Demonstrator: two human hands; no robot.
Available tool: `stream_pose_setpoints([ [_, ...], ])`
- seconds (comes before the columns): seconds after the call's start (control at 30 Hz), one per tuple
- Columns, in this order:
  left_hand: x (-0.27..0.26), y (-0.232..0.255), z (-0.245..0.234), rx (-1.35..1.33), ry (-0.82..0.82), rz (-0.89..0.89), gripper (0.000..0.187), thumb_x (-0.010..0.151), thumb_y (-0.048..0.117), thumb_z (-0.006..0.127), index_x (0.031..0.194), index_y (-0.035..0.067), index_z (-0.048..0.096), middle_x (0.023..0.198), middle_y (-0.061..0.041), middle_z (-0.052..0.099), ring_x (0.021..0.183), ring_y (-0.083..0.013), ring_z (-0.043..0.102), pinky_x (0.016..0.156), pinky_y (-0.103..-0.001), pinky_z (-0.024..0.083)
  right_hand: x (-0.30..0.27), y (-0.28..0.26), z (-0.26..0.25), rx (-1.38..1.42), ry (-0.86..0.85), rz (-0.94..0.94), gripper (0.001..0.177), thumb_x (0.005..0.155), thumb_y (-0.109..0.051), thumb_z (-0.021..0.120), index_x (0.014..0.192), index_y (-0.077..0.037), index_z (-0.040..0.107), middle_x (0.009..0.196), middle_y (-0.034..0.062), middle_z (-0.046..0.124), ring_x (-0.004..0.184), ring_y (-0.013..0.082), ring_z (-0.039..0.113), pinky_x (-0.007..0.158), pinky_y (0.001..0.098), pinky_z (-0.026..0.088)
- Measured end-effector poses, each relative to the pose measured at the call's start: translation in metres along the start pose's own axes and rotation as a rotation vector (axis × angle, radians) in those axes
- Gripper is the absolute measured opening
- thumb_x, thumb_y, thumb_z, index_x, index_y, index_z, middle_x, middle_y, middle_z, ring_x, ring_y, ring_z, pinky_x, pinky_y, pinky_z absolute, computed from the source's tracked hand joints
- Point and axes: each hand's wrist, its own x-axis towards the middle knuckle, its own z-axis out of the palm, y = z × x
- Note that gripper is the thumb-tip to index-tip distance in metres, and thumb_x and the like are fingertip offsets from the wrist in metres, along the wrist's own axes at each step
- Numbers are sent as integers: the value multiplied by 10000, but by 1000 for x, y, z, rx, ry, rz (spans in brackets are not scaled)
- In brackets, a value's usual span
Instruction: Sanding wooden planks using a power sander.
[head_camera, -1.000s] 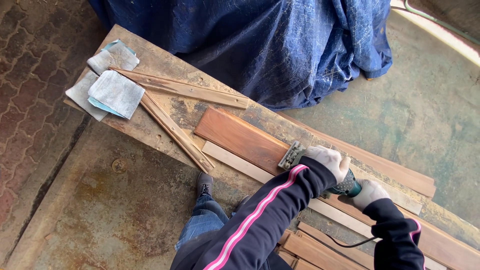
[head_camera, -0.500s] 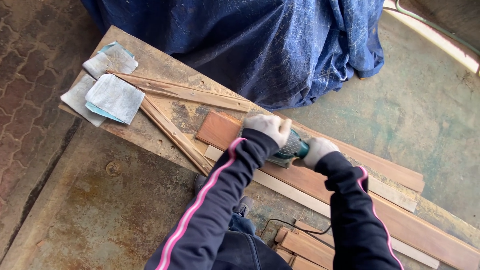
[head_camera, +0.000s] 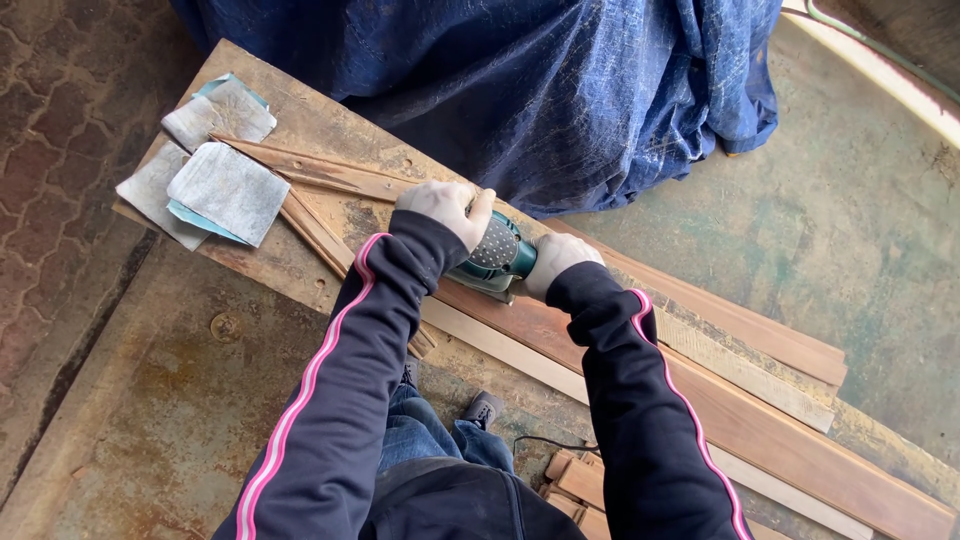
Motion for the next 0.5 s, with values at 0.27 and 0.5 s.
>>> stream_pose_setpoints([
  [0.27,-9,71,67,-55,-68,90,519,987,450,445,834,79,774,854,-172,755,779,-371,721,771,-488,556,-29,91,26,65,-9,77,462,661,-424,878,1053,-203,775,969,119,765,905,303,743,873,423,567],
  [0.5,-40,177,134,-67,-199,148,511,936,435,433,795,77,769,809,-169,751,755,-335,725,742,-512,526,-76,230,83,120,-20,236,481,636,-451,903,953,-105,796,907,156,786,869,301,763,860,408,584],
])
